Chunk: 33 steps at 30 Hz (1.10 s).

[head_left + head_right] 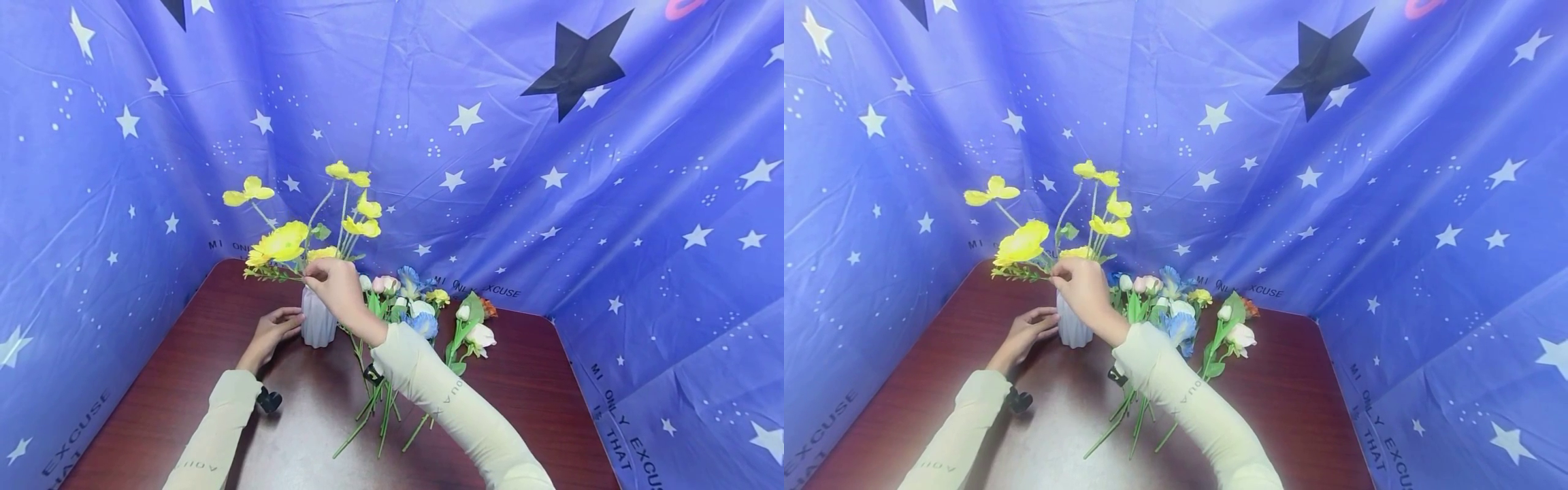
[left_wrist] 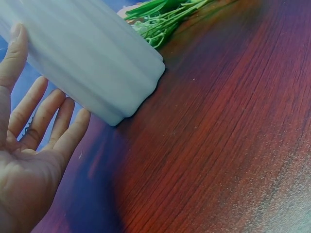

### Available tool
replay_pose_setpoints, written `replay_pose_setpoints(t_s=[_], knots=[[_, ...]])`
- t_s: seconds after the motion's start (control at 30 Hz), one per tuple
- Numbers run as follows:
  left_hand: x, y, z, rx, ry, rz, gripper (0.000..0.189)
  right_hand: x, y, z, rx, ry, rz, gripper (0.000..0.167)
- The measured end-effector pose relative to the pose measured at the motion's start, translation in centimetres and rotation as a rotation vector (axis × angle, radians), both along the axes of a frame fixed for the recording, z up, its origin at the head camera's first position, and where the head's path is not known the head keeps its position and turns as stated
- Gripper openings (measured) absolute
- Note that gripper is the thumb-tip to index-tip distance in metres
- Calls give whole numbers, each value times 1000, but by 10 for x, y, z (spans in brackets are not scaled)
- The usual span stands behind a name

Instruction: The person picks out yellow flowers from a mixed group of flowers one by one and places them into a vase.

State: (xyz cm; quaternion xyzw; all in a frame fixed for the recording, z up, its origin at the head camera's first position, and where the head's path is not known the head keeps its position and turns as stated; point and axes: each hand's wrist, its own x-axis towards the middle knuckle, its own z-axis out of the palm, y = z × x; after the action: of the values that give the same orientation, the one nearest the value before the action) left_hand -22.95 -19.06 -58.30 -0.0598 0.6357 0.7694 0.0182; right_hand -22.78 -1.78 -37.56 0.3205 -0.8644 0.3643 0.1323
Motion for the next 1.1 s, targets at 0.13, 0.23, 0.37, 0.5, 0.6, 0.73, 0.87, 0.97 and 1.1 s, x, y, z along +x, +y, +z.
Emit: replay_pose_setpoints(t_s=[0.13, 0.23, 0.37, 0.5, 0.6, 0.73, 0.87, 0.97, 1.1], knots=[[0, 0, 0, -5, -2, 3, 42, 4, -1, -1, 44, 58, -18, 4], [0, 0, 0, -7, -2, 7, 42, 6, -1, -2, 67, 100, -35, 4], [-1, 0, -1, -6, 4, 6, 43, 8, -3, -2, 70, 132, -58, 5], [0, 0, -1, -8, 9, 5, 42, 9, -4, -2, 64, 131, -92, 9], [0, 0, -1, -9, 9, 3, 42, 8, -4, -3, 57, 126, -110, 10], [0, 0, -1, -8, 8, 0, 41, 6, -5, -4, 49, 129, -112, 9], [-1, 0, -1, -9, 8, -1, 41, 4, -5, -5, 66, 133, -119, 8], [-1, 0, -1, -11, 11, -1, 42, 4, -4, -5, 86, 138, -126, 8], [0, 0, -1, -11, 18, -3, 42, 3, -5, -5, 91, 123, -123, 9]])
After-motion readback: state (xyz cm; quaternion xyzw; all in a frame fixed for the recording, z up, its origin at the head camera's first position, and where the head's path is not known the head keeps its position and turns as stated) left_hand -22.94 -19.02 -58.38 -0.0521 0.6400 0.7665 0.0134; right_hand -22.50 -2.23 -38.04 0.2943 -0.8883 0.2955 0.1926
